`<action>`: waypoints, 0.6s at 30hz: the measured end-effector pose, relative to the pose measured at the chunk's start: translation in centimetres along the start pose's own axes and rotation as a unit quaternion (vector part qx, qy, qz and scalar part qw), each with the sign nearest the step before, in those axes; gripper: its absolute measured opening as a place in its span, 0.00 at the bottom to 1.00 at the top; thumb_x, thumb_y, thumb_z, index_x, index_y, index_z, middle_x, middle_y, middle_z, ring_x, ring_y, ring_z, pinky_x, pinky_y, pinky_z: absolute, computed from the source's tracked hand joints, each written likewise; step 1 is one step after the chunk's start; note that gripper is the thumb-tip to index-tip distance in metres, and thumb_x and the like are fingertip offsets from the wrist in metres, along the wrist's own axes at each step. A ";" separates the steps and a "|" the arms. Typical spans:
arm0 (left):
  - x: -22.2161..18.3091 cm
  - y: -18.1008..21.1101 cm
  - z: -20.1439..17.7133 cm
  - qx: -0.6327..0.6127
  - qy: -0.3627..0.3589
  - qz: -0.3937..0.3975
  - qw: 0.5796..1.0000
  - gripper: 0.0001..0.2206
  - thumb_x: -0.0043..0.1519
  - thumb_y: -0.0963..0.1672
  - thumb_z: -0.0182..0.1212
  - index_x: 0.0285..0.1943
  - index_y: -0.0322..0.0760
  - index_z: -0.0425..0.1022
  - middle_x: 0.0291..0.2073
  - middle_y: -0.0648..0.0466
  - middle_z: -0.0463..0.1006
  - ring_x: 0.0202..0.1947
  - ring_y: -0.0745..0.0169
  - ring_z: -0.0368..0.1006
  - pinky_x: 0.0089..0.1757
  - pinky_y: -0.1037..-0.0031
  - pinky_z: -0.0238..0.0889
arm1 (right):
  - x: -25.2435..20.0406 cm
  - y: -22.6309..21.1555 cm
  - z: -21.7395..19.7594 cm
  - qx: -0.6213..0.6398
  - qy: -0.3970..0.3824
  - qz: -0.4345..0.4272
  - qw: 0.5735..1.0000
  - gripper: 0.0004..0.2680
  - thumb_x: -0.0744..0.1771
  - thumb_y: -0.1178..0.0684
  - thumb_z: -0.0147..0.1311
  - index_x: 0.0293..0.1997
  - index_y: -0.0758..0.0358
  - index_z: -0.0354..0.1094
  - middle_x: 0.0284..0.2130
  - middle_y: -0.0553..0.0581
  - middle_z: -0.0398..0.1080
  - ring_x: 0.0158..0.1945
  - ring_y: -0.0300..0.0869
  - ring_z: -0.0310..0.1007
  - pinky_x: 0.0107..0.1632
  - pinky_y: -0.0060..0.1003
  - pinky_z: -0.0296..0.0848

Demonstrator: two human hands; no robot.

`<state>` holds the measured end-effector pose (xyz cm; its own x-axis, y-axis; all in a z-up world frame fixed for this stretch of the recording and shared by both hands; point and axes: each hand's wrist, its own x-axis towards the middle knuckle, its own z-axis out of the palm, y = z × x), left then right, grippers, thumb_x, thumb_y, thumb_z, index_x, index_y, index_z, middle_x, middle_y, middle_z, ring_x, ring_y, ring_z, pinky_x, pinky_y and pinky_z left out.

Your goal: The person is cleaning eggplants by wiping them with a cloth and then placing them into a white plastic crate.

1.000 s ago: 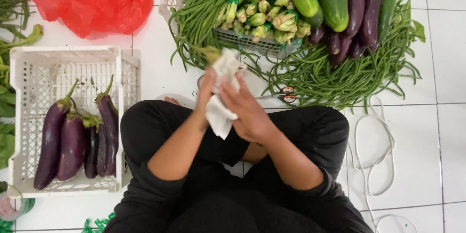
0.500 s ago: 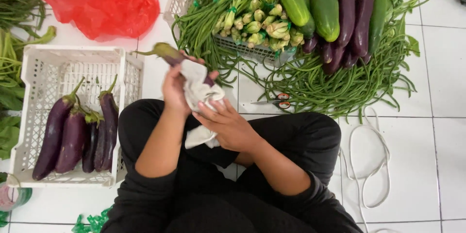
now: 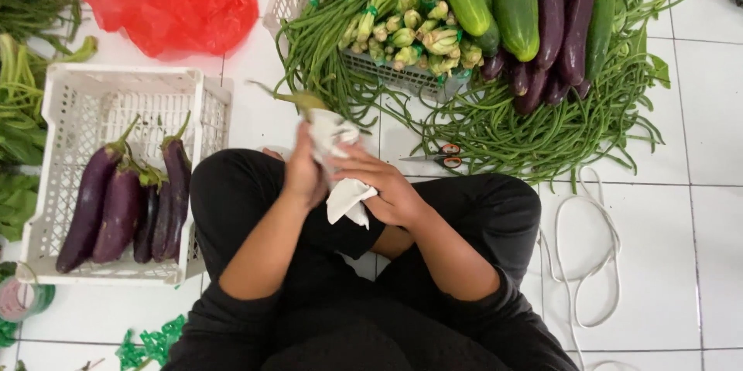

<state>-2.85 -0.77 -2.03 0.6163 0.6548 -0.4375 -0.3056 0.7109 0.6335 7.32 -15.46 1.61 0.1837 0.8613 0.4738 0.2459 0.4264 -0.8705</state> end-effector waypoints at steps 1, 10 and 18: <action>0.2 1.0 -0.6 -0.003 0.003 -0.001 1.000 0.26 0.70 0.55 0.48 0.75 0.46 0.58 0.61 0.49 0.74 0.55 0.54 0.72 0.57 0.55 0.68 | 0.0 0.1 0.3 0.001 -0.003 0.003 1.000 0.16 0.68 0.64 0.41 0.61 0.66 0.71 0.63 0.66 0.67 0.71 0.61 0.58 0.73 0.62 0.50; -2.1 11.2 -4.7 -0.033 -0.012 0.099 0.994 0.23 0.67 0.57 0.48 0.65 0.46 0.61 0.43 0.49 0.78 0.36 0.48 0.80 0.33 0.52 0.81 | 2.0 -0.8 2.5 -0.030 -0.112 0.196 0.974 0.07 0.69 0.61 0.43 0.39 0.64 0.70 0.30 0.63 0.71 0.37 0.52 0.73 0.44 0.49 0.73; -5.6 15.7 -10.2 0.101 -0.074 0.188 0.974 0.18 0.68 0.43 0.58 0.62 0.28 0.61 0.30 0.43 0.71 0.21 0.45 0.76 0.21 0.55 0.76 | 1.9 3.0 4.8 -0.165 -0.203 0.376 0.889 0.14 0.71 0.47 0.47 0.49 0.74 0.67 0.43 0.76 0.70 0.50 0.65 0.72 0.53 0.59 0.70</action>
<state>-18.47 9.35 3.88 0.5911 0.8042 -0.0623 -0.3903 0.3527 0.8504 3.81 -11.20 -0.76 0.0726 0.9256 -0.3715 0.4758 -0.3595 -0.8027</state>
